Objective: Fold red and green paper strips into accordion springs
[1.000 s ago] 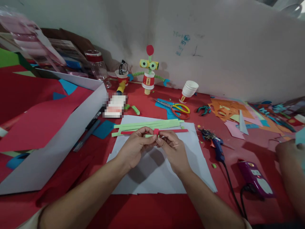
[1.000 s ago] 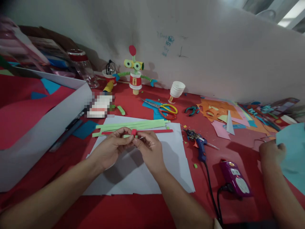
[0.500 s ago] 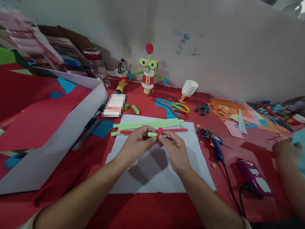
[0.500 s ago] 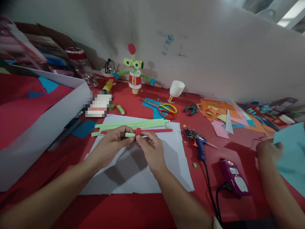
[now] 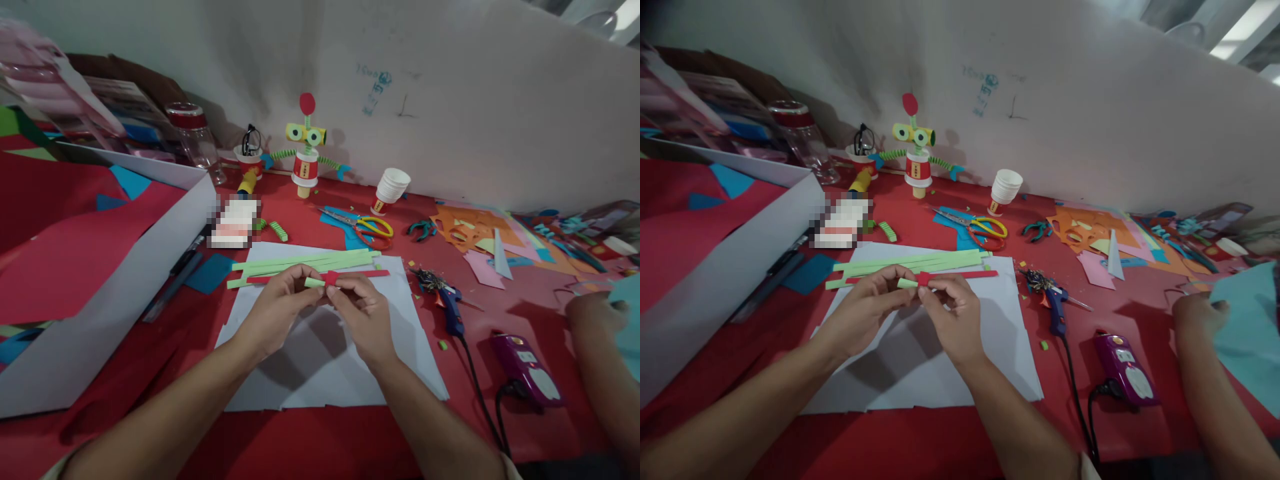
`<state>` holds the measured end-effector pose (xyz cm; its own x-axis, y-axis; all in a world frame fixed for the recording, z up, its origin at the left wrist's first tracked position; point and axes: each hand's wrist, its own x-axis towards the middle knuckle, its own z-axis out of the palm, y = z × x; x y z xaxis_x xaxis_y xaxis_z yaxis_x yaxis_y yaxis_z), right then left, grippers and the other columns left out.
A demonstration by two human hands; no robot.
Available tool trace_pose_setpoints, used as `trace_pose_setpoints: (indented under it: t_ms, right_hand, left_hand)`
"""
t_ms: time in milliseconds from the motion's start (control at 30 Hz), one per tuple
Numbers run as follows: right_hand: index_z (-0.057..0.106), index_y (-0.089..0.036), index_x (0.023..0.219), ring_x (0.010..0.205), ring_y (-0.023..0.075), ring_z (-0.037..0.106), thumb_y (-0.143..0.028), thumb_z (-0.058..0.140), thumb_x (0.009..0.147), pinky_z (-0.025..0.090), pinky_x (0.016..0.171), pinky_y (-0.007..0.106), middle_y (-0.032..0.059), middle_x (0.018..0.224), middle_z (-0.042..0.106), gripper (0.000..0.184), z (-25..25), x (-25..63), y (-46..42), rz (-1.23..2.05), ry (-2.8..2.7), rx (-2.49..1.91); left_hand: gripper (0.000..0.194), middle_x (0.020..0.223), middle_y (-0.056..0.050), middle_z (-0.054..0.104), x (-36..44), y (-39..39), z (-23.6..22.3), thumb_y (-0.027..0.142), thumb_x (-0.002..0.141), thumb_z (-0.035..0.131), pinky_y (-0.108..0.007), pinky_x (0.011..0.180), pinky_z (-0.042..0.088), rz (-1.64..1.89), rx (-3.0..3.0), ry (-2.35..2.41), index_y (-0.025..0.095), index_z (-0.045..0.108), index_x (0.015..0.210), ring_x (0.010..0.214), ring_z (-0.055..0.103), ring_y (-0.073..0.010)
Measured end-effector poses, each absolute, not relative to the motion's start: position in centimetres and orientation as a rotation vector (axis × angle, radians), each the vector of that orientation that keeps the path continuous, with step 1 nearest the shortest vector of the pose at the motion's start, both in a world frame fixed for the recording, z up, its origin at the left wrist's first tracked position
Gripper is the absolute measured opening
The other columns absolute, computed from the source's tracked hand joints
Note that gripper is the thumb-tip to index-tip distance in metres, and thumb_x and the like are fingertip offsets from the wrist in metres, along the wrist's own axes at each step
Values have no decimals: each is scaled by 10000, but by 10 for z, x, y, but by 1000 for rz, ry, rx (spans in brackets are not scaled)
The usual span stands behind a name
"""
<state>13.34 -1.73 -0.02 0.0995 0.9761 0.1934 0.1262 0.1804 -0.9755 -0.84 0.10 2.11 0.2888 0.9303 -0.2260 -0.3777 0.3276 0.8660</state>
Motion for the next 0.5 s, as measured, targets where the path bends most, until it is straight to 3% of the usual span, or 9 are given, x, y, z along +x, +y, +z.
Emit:
trace_pose_setpoints:
  t_ms: [167, 500]
  right_hand:
    - [683, -254, 948, 767, 148, 592, -224, 675, 765, 513, 668, 289, 43, 951, 578, 186, 0, 133, -18, 774, -1448, -1079]
    - [691, -268, 963, 740, 155, 579, -206, 616, 808, 515, 667, 309, 40, 886, 613, 182, 3, 133, -20, 514, -1591, -1154]
  left_hand:
    - [200, 690, 47, 612, -11, 3, 19, 128, 665, 718, -185, 620, 453, 1008, 620, 804, 182, 586, 805, 603, 575, -68]
    - [225, 677, 46, 651, -7, 0, 18, 116, 665, 715, -196, 696, 488, 1001, 471, 780, 201, 560, 803, 634, 602, -72]
